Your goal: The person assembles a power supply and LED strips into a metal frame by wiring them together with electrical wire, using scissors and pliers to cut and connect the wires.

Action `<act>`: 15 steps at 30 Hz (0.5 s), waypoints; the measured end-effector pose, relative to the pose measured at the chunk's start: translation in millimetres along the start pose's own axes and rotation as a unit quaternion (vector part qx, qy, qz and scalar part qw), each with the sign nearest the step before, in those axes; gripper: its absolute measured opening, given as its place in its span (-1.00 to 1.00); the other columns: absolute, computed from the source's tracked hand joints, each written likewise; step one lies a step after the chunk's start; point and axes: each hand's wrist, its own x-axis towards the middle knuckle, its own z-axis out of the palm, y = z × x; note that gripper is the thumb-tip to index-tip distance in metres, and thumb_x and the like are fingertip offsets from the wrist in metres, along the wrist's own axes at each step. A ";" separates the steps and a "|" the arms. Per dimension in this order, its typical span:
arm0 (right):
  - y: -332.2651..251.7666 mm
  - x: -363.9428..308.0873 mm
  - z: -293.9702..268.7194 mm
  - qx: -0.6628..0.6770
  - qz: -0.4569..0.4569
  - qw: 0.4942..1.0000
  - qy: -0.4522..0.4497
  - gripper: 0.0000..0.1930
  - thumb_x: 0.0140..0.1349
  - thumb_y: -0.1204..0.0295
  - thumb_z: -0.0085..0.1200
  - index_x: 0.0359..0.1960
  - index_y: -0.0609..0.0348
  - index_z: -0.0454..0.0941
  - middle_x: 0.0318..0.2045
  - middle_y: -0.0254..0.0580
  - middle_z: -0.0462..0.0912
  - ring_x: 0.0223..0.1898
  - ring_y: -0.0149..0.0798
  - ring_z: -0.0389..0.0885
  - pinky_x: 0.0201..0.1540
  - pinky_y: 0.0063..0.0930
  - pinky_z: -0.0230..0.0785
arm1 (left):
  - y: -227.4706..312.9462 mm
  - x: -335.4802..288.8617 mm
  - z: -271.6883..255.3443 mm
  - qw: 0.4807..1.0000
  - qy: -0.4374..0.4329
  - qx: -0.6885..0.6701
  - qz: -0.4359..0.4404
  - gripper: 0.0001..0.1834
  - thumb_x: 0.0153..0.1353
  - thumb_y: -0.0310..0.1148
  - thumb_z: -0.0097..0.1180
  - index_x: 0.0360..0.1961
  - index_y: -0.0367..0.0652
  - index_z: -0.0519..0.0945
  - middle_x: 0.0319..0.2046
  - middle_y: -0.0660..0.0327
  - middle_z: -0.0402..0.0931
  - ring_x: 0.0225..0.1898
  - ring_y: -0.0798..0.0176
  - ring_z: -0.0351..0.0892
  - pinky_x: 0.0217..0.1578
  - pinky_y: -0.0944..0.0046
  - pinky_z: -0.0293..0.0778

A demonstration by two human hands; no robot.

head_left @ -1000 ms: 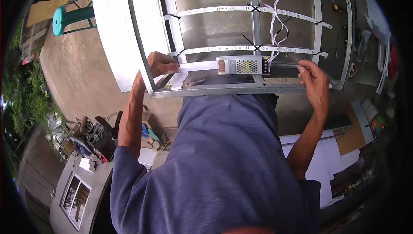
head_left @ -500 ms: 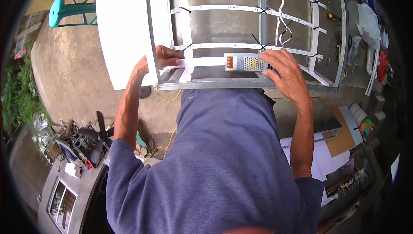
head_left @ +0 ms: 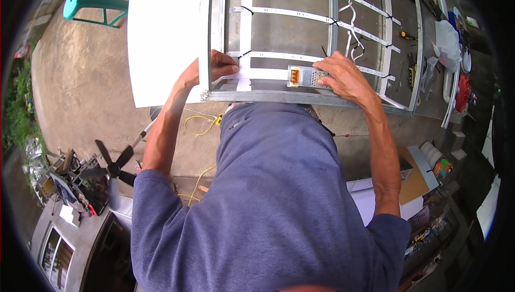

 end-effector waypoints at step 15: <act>24.1 7.5 20.2 0.012 0.030 0.997 0.067 -0.83 0.28 0.41 0.05 -0.34 0.27 0.61 -0.47 0.12 0.54 -0.37 0.08 0.54 -0.28 -0.06 0.36 | 24.3 11.1 0.7 0.987 0.002 0.158 -0.013 -0.69 0.23 -0.25 0.25 -0.20 -0.33 0.75 -0.40 0.06 0.73 -0.42 0.23 0.67 -0.31 0.20 0.56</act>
